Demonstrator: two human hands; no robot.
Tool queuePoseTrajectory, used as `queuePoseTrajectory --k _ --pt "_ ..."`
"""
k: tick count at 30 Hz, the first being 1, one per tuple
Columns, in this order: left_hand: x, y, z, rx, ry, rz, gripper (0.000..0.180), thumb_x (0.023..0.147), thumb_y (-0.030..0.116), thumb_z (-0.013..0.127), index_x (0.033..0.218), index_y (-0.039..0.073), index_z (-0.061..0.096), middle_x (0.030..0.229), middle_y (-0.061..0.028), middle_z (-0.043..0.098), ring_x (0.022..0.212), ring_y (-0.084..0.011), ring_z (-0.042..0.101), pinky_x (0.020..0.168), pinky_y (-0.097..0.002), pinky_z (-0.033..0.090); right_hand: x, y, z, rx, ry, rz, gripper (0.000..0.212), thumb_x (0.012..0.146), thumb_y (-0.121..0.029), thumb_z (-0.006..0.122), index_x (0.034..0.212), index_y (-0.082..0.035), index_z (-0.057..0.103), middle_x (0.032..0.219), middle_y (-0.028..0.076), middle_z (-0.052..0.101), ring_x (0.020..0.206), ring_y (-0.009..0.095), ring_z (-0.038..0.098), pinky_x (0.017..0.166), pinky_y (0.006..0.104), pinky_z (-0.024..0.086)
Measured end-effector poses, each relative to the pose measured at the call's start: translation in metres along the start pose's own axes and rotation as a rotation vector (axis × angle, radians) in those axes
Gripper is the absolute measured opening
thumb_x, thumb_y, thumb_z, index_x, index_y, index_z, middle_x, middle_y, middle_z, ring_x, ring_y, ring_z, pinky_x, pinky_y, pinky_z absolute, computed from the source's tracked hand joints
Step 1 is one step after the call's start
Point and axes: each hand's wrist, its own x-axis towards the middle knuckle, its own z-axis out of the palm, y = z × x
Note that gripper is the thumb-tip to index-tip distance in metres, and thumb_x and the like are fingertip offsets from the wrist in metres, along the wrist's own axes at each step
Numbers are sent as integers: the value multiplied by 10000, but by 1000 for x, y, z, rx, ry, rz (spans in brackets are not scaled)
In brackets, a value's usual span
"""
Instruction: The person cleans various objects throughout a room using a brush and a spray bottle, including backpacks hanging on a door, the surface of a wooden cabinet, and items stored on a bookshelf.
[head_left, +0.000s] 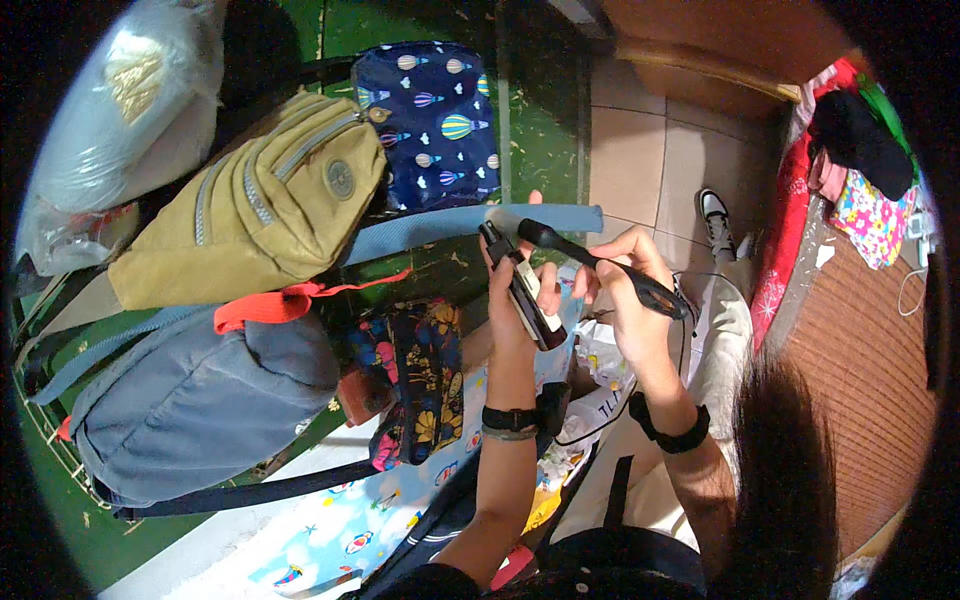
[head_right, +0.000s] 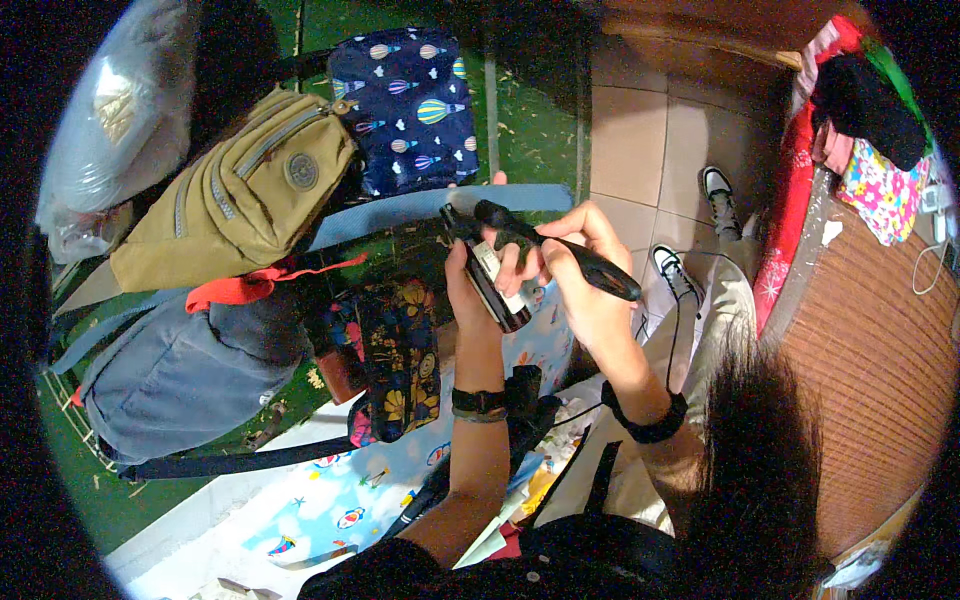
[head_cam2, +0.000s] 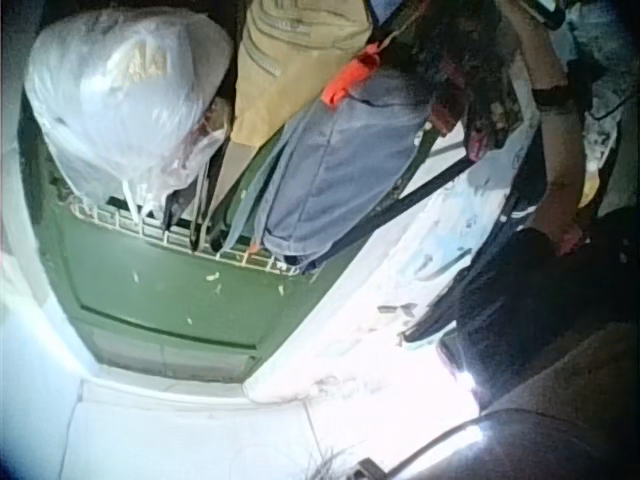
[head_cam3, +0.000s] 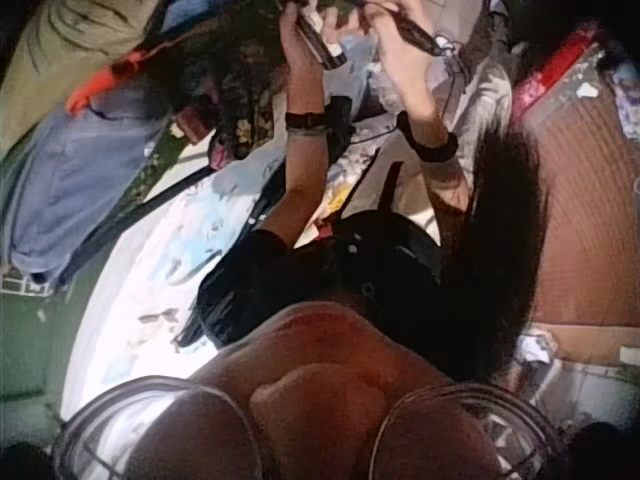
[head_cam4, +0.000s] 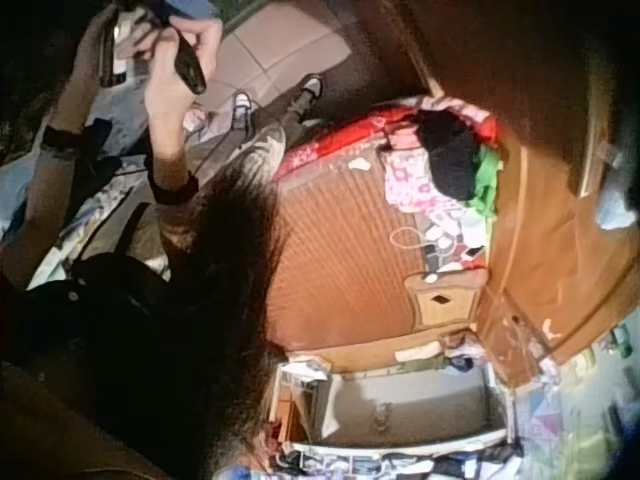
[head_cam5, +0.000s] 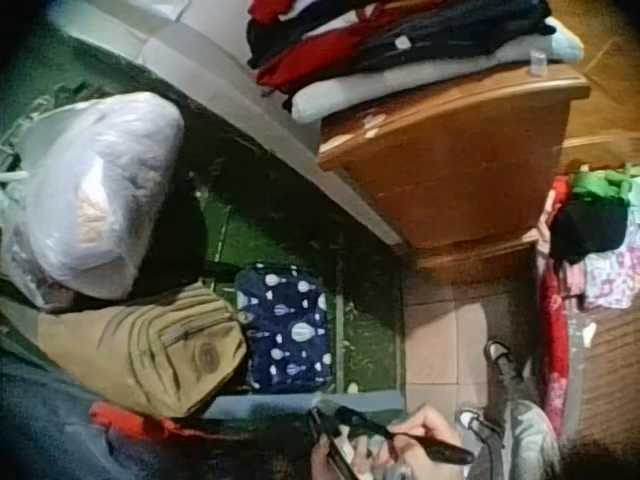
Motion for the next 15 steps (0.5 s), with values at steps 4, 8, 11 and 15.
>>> queuePoseTrajectory --k 4,8,11,15 --pt "3 -4 7 59 -32 88 639 1007 287 461 1571 225 168 1540 -156 328 494 -122 438 430 -238 424 -5 -5 -22 -144 128 -5 62 906 17 539 966 19 523 725 69 609 664 97 564 611 234 451" --pt "-1 -10 7 80 -33 48 659 999 180 459 1561 316 142 1611 -140 236 498 -133 471 408 -253 422 -15 6 -76 -578 344 -126 71 902 -2 525 971 -23 522 720 68 626 645 101 567 559 243 461" --pt "7 -20 13 78 84 42 720 980 119 491 1560 304 107 1585 -141 305 472 -158 493 378 -252 407 -24 -14 -69 -369 393 -6 60 938 -12 500 989 -8 531 740 85 637 662 98 578 552 236 483" --pt "10 -25 6 137 60 34 752 963 107 540 1552 297 114 1560 -148 340 475 -140 508 375 -256 428 -4 5 -48 -190 73 -14 75 919 5 541 993 5 550 755 93 651 633 113 585 554 260 483"
